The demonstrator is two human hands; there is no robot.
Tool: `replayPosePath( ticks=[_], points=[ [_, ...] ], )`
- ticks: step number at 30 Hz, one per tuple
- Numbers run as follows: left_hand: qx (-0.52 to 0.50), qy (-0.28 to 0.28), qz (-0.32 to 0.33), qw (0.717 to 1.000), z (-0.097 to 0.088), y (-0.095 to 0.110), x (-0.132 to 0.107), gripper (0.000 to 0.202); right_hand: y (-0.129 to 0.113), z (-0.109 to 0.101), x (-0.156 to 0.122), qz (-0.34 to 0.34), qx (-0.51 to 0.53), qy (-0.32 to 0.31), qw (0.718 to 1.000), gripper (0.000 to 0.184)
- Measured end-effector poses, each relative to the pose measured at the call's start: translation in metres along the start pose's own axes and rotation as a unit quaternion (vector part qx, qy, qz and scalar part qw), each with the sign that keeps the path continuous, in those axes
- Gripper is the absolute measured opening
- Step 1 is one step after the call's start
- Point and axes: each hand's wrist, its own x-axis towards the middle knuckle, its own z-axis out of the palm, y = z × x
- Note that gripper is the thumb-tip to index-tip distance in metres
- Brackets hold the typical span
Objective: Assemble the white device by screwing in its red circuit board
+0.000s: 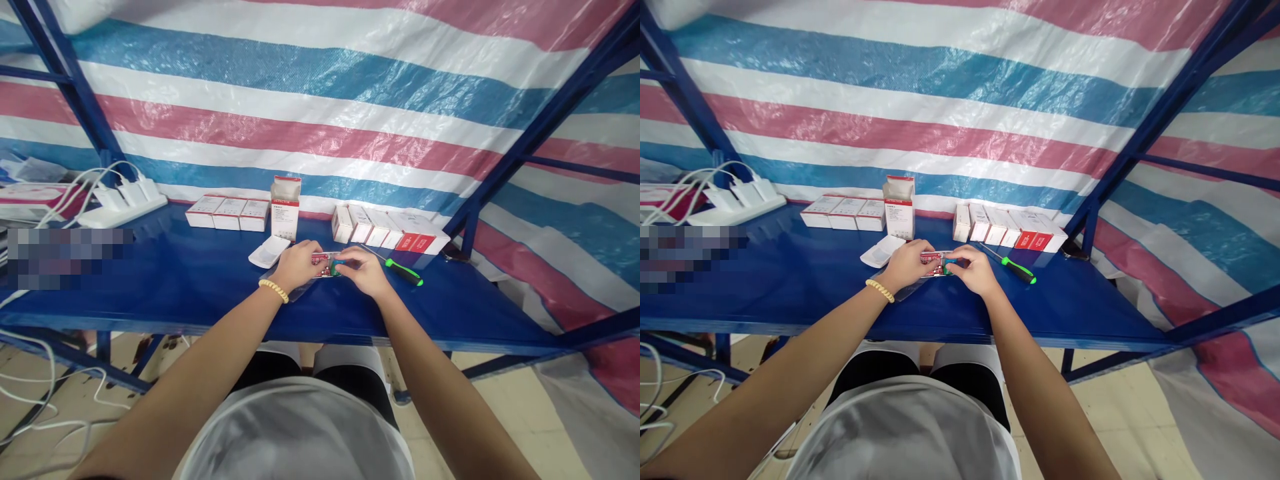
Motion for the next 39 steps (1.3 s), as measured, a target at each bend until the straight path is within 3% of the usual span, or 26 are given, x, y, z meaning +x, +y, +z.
replayPosePath(
  ticks=[4, 7, 15, 18, 22, 27, 34, 39],
  points=[
    [0.006, 0.006, 0.002, 1.000, 0.000, -0.001, 0.000, 0.021, 0.006, 0.003, 0.001, 0.077, 0.072, 0.014, 0.994, 0.038],
    [0.008, 0.008, 0.007, 1.000, 0.001, -0.001, 0.000, 0.019, 0.010, 0.003, 0.003, 0.097, 0.084, 0.039, 0.991, 0.039],
    [0.012, 0.000, 0.027, 1.000, 0.003, -0.001, 0.000, 0.020, 0.012, 0.002, 0.004, -0.004, -0.034, 0.076, 0.996, 0.025],
    [0.010, 0.000, 0.037, 0.999, 0.004, -0.003, 0.000, 0.022, 0.014, 0.002, 0.004, 0.001, -0.048, 0.060, 0.997, 0.031],
    [-0.001, 0.004, 0.053, 0.999, 0.004, -0.006, 0.000, 0.020, 0.014, 0.003, 0.004, 0.082, -0.005, 0.040, 0.996, 0.061],
    [-0.040, 0.001, 0.075, 0.996, 0.002, -0.009, 0.002, 0.016, 0.007, -0.003, 0.004, 0.140, 0.069, -0.062, 0.986, 0.046],
    [-0.091, -0.024, 0.066, 0.993, 0.000, -0.010, 0.004, 0.016, -0.003, -0.005, 0.000, 0.174, 0.109, -0.069, 0.976, 0.042],
    [-0.086, -0.028, 0.046, 0.995, 0.001, -0.011, 0.005, 0.017, -0.007, -0.001, -0.001, 0.181, 0.167, -0.120, 0.962, 0.050]
  ],
)
